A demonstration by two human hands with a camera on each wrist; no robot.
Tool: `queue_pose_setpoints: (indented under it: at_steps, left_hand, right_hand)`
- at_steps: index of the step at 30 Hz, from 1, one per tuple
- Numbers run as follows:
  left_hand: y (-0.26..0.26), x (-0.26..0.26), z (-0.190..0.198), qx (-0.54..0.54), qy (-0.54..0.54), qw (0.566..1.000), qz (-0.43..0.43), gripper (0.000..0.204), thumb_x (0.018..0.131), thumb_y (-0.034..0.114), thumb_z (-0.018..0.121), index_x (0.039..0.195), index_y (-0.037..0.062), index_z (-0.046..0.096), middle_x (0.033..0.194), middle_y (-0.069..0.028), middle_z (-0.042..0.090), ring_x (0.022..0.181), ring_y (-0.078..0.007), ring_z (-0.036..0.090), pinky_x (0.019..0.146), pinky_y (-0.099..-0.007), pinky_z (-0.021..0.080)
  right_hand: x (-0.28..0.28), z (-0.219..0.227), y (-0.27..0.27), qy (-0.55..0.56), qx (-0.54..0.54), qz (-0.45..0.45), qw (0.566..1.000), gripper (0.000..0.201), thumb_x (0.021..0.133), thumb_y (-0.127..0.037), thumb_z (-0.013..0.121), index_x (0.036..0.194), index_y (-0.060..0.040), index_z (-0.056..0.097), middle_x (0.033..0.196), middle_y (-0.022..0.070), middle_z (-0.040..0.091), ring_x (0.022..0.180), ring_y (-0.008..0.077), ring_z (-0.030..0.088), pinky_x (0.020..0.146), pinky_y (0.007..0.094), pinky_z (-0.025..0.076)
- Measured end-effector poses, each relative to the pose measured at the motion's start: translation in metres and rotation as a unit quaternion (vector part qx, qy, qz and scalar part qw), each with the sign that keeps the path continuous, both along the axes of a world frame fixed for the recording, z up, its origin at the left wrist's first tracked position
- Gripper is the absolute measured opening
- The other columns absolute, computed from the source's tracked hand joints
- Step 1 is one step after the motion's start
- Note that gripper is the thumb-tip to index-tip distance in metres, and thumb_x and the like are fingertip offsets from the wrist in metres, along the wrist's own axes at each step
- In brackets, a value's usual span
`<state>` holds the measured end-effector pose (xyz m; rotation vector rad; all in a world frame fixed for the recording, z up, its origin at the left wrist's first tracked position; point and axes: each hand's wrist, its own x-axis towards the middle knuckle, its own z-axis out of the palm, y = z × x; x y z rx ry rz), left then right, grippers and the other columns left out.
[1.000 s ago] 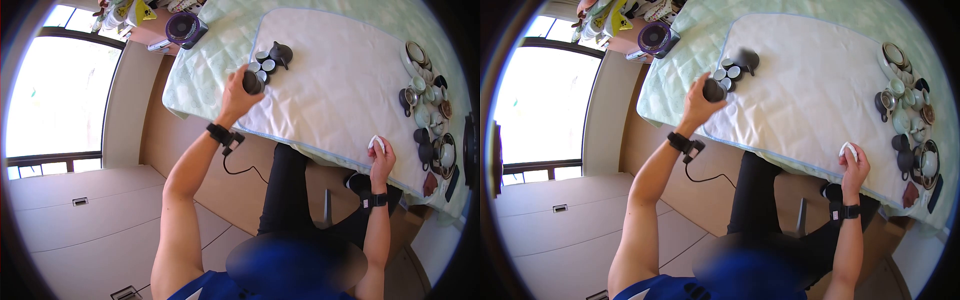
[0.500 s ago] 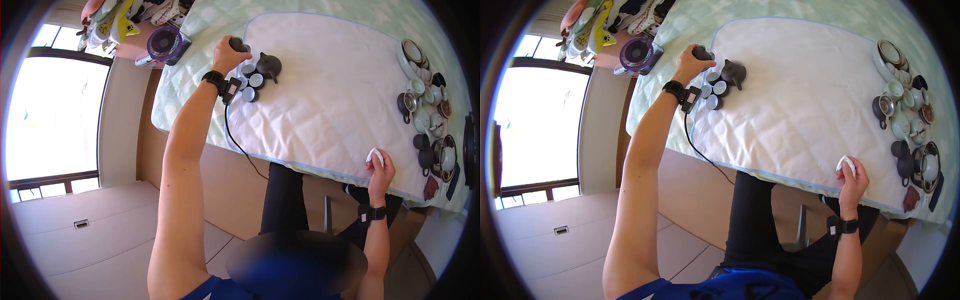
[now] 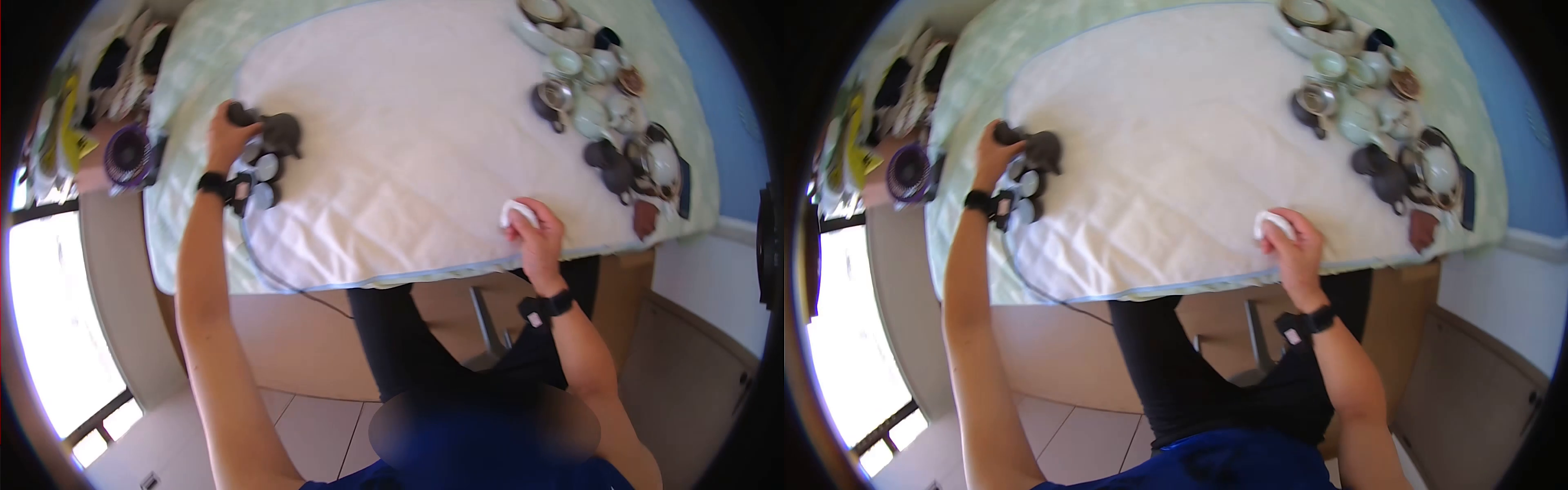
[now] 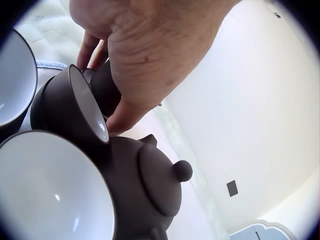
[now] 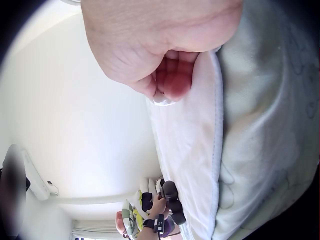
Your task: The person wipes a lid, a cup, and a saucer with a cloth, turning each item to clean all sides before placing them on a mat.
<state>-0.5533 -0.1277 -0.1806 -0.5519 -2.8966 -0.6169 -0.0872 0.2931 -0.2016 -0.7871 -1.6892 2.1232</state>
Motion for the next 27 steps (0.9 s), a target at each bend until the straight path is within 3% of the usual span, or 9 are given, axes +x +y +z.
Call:
queue_pose_setpoints:
  at_steps: [2, 8, 14, 16, 17, 20, 24, 26, 27]
  left_hand:
    - [0.017, 0.021, 0.015, 0.02, -0.063, 0.997, 0.049, 0.088, 0.069, 0.029, 0.095, 0.144, 0.0056, 0.057, 0.131, -0.0234, 0.069, 0.121, -0.0379, 0.068, 0.105, -0.0476, 0.054]
    - [0.007, 0.011, 0.013, 0.019, -0.085, 0.996, 0.024, 0.108, 0.07, 0.024, 0.095, 0.161, 0.0092, 0.04, 0.141, -0.0282, 0.063, 0.129, -0.0401, 0.064, 0.111, -0.0473, 0.051]
    - [-0.016, 0.006, 0.022, 0.078, -0.144, 0.983, -0.08, 0.127, 0.069, 0.022, 0.095, 0.166, -0.0064, 0.018, 0.131, -0.028, 0.07, 0.119, -0.0381, 0.071, 0.108, -0.042, 0.053]
    - [-0.018, 0.021, 0.044, -0.039, -0.073, 0.996, -0.04, 0.132, 0.069, 0.035, 0.095, 0.166, -0.0069, 0.015, 0.149, -0.0338, 0.055, 0.139, -0.0431, 0.056, 0.119, -0.0449, 0.043]
    - [-0.029, 0.018, 0.042, -0.029, -0.031, 0.998, -0.039, 0.132, 0.07, 0.039, 0.094, 0.166, -0.0062, 0.016, 0.157, -0.0364, 0.044, 0.147, -0.0455, 0.045, 0.123, -0.0465, 0.037]
    - [-0.017, 0.063, 0.085, 0.001, 0.059, 0.997, 0.052, 0.116, 0.078, 0.033, 0.089, 0.164, -0.0063, 0.023, 0.159, -0.0343, 0.043, 0.149, -0.0454, 0.042, 0.124, -0.0469, 0.036]
    - [-0.007, 0.144, 0.092, 0.092, 0.133, 0.978, 0.132, 0.094, 0.083, 0.03, 0.087, 0.158, -0.0012, 0.039, 0.143, -0.0269, 0.06, 0.133, -0.0434, 0.057, 0.113, -0.0488, 0.045]
    - [0.014, 0.205, 0.091, 0.148, 0.1, 0.98, 0.086, 0.082, 0.08, 0.027, 0.09, 0.148, -0.0004, 0.054, 0.132, -0.0212, 0.068, 0.123, -0.038, 0.065, 0.106, -0.0459, 0.051]
    - [0.023, 0.236, 0.085, 0.148, 0.058, 0.985, 0.072, 0.077, 0.083, 0.026, 0.09, 0.15, 0.0052, 0.057, 0.133, -0.0136, 0.072, 0.12, -0.0262, 0.067, 0.101, -0.0399, 0.053]
  right_hand:
    - [0.002, 0.003, 0.002, 0.008, -0.012, 0.008, 1.0, 0.022, 0.1, -0.006, 0.073, 0.119, 0.0046, 0.07, 0.092, 0.0073, 0.072, 0.073, 0.0109, 0.066, 0.066, 0.0251, 0.054]
    - [-0.001, 0.001, 0.002, 0.019, -0.023, 0.023, 0.999, 0.023, 0.1, -0.007, 0.073, 0.119, 0.0047, 0.07, 0.094, 0.0073, 0.073, 0.074, 0.0108, 0.067, 0.066, 0.025, 0.055]
    - [0.001, -0.001, 0.001, 0.002, -0.007, 0.013, 1.0, 0.022, 0.1, -0.006, 0.072, 0.119, 0.0042, 0.07, 0.092, 0.0058, 0.072, 0.072, 0.0101, 0.065, 0.066, 0.0246, 0.054]
    - [0.0, -0.003, 0.001, -0.019, -0.006, 0.011, 1.0, 0.022, 0.1, -0.006, 0.072, 0.119, 0.004, 0.07, 0.091, 0.0055, 0.071, 0.072, 0.0099, 0.065, 0.065, 0.0241, 0.053]
    - [0.0, -0.004, 0.002, -0.008, -0.008, 0.015, 1.0, 0.022, 0.1, -0.006, 0.072, 0.119, 0.0039, 0.07, 0.091, 0.0055, 0.071, 0.072, 0.0101, 0.065, 0.065, 0.024, 0.053]
    - [-0.002, -0.01, 0.003, 0.02, -0.017, 0.028, 0.999, 0.021, 0.101, -0.007, 0.072, 0.119, 0.0038, 0.07, 0.09, 0.0054, 0.071, 0.072, 0.0102, 0.065, 0.065, 0.0241, 0.054]
    - [-0.001, -0.012, 0.008, 0.043, -0.027, 0.037, 0.998, 0.021, 0.101, -0.008, 0.072, 0.118, 0.0037, 0.071, 0.091, 0.0055, 0.072, 0.073, 0.0104, 0.066, 0.065, 0.0248, 0.055]
    - [-0.003, -0.014, 0.012, 0.055, -0.051, 0.048, 0.996, 0.02, 0.101, -0.009, 0.072, 0.117, 0.0033, 0.071, 0.091, 0.0057, 0.072, 0.074, 0.0105, 0.067, 0.066, 0.025, 0.056]
    - [-0.003, -0.014, 0.013, 0.058, -0.061, 0.053, 0.995, 0.02, 0.101, -0.009, 0.072, 0.117, 0.0031, 0.071, 0.092, 0.0058, 0.072, 0.075, 0.0106, 0.067, 0.067, 0.0251, 0.057]
